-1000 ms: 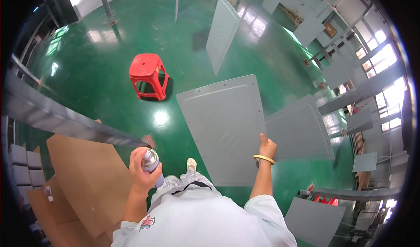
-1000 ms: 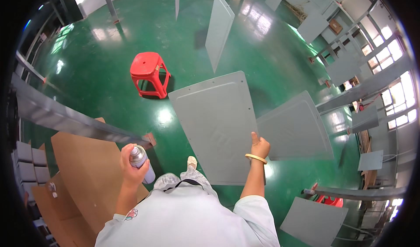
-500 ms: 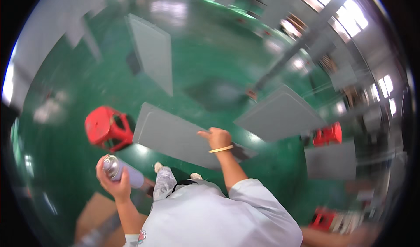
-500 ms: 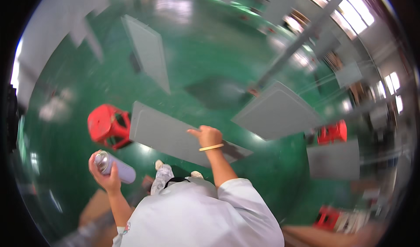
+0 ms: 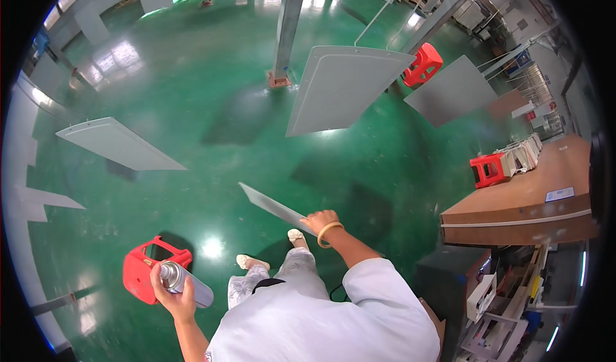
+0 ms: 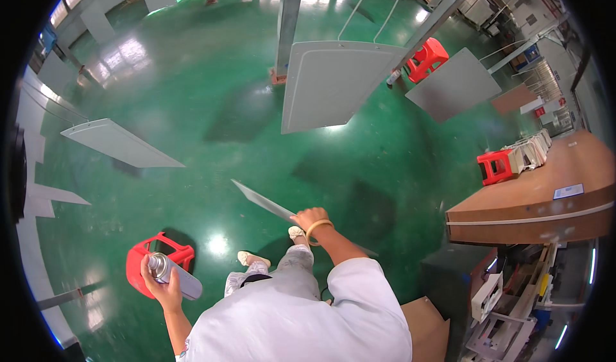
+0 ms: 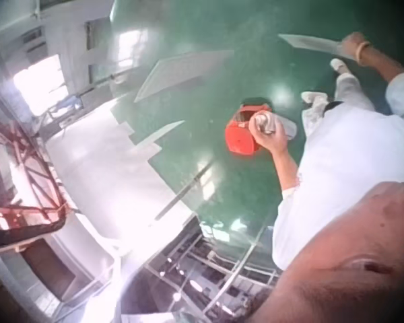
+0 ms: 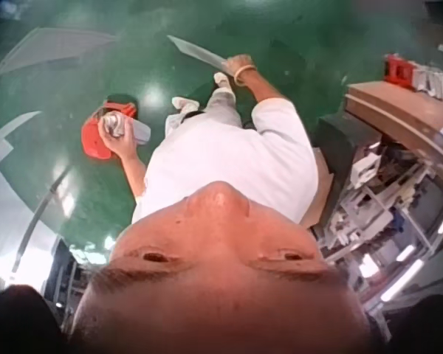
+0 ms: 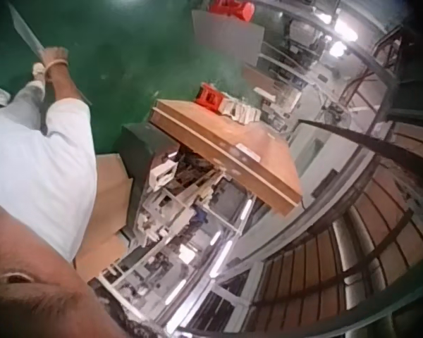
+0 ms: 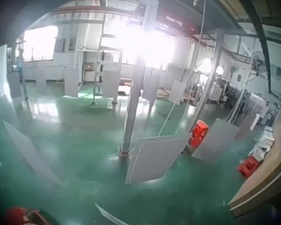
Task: The person picks up a spray can, sprays hanging metal panels with spray paint, and removes the panels to stack them onto a stool by hand.
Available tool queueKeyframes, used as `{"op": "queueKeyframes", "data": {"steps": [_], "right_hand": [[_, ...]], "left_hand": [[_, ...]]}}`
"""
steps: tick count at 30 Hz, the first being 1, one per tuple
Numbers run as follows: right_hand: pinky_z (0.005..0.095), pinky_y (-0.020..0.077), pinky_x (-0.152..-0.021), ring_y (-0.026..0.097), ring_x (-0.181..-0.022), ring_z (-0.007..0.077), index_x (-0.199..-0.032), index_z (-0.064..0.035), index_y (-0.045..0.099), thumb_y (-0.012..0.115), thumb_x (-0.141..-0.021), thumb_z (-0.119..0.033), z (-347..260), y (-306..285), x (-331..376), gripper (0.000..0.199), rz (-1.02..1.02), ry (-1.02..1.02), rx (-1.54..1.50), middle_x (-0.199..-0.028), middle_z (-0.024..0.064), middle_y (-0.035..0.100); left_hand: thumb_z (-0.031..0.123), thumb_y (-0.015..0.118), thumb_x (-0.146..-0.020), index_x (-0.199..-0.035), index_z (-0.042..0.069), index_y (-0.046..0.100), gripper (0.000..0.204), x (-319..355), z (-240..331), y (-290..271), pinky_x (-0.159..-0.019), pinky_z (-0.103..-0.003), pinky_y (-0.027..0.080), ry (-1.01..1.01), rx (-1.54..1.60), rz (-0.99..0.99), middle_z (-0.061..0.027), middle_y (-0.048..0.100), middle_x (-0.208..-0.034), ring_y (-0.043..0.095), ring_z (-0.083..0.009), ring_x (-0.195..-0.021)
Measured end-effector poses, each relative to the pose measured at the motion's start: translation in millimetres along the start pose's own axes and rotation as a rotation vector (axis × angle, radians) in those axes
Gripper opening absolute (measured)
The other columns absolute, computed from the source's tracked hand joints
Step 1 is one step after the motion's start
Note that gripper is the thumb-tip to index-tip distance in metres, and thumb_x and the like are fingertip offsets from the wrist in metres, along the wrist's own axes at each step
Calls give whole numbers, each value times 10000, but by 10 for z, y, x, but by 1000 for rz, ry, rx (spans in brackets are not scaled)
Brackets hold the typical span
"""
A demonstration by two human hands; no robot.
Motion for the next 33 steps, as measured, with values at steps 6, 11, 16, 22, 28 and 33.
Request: {"op": "queueKeyframes", "data": {"steps": [6,11,16,22,28,33], "right_hand": [[391,500,-666,639,-771,260,-836,-133,660,366,-893,-449,1057,428,411,435,-16,161,-15,-815,76,659],[395,490,-632,632,-728,267,-766,-102,650,384,-891,-448,1569,612,727,454,-66,197,-32,-765,83,647],[393,486,-628,628,-725,255,-757,-94,636,388,-898,-421,1829,866,979,434,-152,110,-21,-763,81,642],[397,495,-591,632,-663,281,-729,-99,653,439,-887,-338,1909,996,1013,357,-220,-23,-6,-719,94,650],[402,499,-653,635,-732,286,-739,-102,667,450,-868,-316,1820,1044,867,331,-329,-14,1,-772,108,656],[402,499,-652,634,-738,286,-735,-97,668,435,-867,-321,1840,1103,767,349,-323,-26,17,-780,107,657]], "left_hand": [[-31,630,-615,-1217,30,392,650,263,279,660,-830,-325,426,-77,31,-100,-138,478,-1110,513,-219,-963],[-16,650,-604,-1201,34,402,648,415,574,1304,-809,-323,445,-69,23,-221,-153,473,-1101,514,-233,-947],[1,660,-601,-1201,59,406,654,398,830,1739,-761,-322,469,-22,81,-288,-175,466,-1077,520,-245,-925],[1,670,-577,-1172,67,429,646,431,926,1747,-759,-334,467,-29,-35,-266,-184,481,-1071,526,-271,-916],[46,686,-572,-1140,64,457,612,510,836,1678,-768,-369,455,-47,-170,-298,-186,509,-1030,528,-320,-913],[71,691,-589,-1134,61,471,588,715,542,1618,-759,-369,458,-53,-341,-396,-180,510,-1025,533,-324,-903]]}}
Point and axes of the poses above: each hand's wrist, its own x-axis away from the middle knuckle, its own y-axis out of the palm, z = x × y, the point moved 2 cm from there along -x, towards the middle knuckle
